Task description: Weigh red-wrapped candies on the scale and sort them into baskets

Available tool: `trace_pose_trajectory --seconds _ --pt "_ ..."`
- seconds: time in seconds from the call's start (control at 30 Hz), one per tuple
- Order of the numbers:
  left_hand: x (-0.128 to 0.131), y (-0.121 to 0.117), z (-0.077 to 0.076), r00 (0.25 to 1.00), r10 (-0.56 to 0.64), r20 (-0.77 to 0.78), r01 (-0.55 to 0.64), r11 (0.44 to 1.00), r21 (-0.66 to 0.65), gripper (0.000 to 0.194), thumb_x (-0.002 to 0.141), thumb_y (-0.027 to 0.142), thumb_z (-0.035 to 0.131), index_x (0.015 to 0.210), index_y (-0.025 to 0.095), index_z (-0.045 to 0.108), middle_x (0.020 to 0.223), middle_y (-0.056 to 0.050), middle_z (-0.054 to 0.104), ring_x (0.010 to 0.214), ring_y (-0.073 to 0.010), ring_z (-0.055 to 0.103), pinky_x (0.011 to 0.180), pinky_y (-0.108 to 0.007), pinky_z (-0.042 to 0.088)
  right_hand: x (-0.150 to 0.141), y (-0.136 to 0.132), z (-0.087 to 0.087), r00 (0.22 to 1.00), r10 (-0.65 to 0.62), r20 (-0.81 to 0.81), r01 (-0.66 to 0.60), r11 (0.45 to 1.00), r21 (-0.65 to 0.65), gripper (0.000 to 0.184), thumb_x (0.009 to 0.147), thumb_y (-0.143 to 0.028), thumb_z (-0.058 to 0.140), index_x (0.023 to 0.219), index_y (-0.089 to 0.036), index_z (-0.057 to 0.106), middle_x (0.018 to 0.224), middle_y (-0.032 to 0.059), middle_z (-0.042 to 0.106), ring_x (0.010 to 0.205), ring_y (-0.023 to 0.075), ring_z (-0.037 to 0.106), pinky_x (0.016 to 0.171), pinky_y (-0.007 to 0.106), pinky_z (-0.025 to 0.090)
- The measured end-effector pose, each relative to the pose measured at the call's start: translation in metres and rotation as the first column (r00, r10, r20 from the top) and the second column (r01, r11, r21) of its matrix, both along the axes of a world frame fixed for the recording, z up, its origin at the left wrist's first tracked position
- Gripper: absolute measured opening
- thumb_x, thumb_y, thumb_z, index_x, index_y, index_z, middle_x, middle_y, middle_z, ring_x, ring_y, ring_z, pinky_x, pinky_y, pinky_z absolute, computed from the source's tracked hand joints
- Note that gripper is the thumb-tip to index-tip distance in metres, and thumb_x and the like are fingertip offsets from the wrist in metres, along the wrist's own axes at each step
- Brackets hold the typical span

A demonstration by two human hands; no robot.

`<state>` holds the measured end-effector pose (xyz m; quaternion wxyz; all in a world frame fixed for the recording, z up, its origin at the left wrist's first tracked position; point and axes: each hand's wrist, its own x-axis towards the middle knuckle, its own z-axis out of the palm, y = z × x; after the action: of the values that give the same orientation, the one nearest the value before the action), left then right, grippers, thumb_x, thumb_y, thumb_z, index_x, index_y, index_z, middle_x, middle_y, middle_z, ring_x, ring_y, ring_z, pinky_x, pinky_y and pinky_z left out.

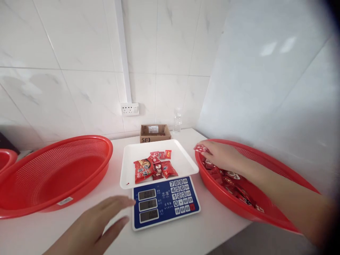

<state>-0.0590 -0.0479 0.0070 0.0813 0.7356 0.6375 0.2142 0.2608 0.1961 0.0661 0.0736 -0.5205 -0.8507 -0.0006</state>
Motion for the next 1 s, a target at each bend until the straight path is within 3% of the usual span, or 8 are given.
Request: trace_pose_trajectory --seconds 0.17,0.27,0.33,0.47,0.6,0.77,0.93,1.0 --pt "0.019 0.065 0.017 0.991 -0.003 -0.136 0.001 1.000 -0.018 0.042 0.093 0.043 0.036 0.129 0.027 0.051 0.137 -0.004 0.052 0.126 -0.0251 0.048 0.102 -0.043 0.044 0.044 -0.008 0.000 0.963 -0.132 0.233 0.154 0.985 -0.075 0.037 0.086 -0.021 0.042 0.119 -0.019 0.058 0.114 0.0135 0.066 0.101 0.0344 0.062 0.077 0.044 0.048" --pt "0.027 0.089 0.018 0.992 -0.025 -0.124 0.014 0.996 -0.091 0.047 0.093 0.044 0.036 0.135 0.025 0.044 0.145 -0.006 0.042 0.134 -0.0262 0.036 0.107 -0.047 0.037 0.032 -0.017 -0.005 0.990 0.041 0.134 -0.036 0.999 -0.039 0.039 0.087 -0.024 0.044 0.123 -0.019 0.058 0.131 0.0117 0.057 0.120 0.0322 0.052 0.095 0.045 0.044" --pt "0.029 0.099 0.017 0.996 -0.032 -0.087 0.021 0.993 -0.118 0.047 0.092 0.045 0.036 0.134 0.024 0.044 0.146 -0.006 0.040 0.133 -0.0257 0.038 0.106 -0.044 0.038 0.011 -0.027 -0.007 0.977 0.212 0.018 -0.210 0.974 -0.083 0.040 0.087 -0.029 0.046 0.125 -0.022 0.057 0.136 0.0080 0.053 0.127 0.0286 0.046 0.103 0.044 0.038" --pt "0.028 0.112 0.014 0.997 -0.014 -0.070 0.005 0.991 -0.133 0.044 0.090 0.042 0.041 0.130 0.024 0.048 0.143 -0.008 0.043 0.128 -0.0261 0.044 0.103 -0.042 0.041 -0.042 -0.042 -0.012 0.909 0.412 -0.065 -0.414 0.876 -0.248 0.047 0.089 -0.035 0.048 0.134 -0.022 0.051 0.145 0.0095 0.043 0.133 0.0280 0.038 0.108 0.043 0.033" --pt "0.020 0.119 0.011 0.997 0.009 -0.079 -0.019 0.991 -0.130 0.043 0.089 0.037 0.042 0.129 0.023 0.049 0.142 -0.008 0.044 0.130 -0.0254 0.042 0.106 -0.042 0.037 -0.075 -0.041 -0.020 0.857 0.500 -0.127 -0.515 0.812 -0.276 0.049 0.090 -0.039 0.048 0.136 -0.023 0.049 0.151 0.0095 0.034 0.136 0.0290 0.033 0.110 0.044 0.029" --pt "0.013 0.127 0.010 0.995 0.052 -0.080 -0.062 0.989 -0.135 0.044 0.088 0.038 0.041 0.128 0.021 0.050 0.140 -0.009 0.046 0.126 -0.0260 0.045 0.103 -0.043 0.040 -0.077 -0.028 -0.028 0.818 0.548 -0.173 -0.575 0.771 -0.273 0.039 0.089 -0.029 0.046 0.124 -0.020 0.060 0.138 0.0109 0.050 0.124 0.0280 0.048 0.103 0.043 0.038" --pt "0.020 0.132 0.011 0.997 0.051 -0.059 -0.058 0.990 -0.131 0.042 0.088 0.039 0.040 0.125 0.022 0.052 0.139 -0.009 0.047 0.126 -0.0268 0.045 0.102 -0.043 0.041 -0.064 -0.012 -0.027 0.793 0.561 -0.236 -0.609 0.740 -0.287 0.040 0.078 -0.011 0.046 0.111 -0.023 0.066 0.125 0.0045 0.060 0.109 0.0204 0.059 0.094 0.033 0.046" --pt "0.025 0.133 0.012 0.998 0.035 -0.052 -0.041 0.990 -0.131 0.042 0.088 0.038 0.041 0.125 0.022 0.052 0.139 -0.009 0.047 0.125 -0.0264 0.046 0.102 -0.042 0.041 -0.063 -0.004 -0.028 0.809 0.522 -0.271 -0.586 0.755 -0.294 0.042 0.076 -0.010 0.049 0.111 -0.023 0.066 0.124 0.0026 0.062 0.110 0.0190 0.059 0.095 0.032 0.045"
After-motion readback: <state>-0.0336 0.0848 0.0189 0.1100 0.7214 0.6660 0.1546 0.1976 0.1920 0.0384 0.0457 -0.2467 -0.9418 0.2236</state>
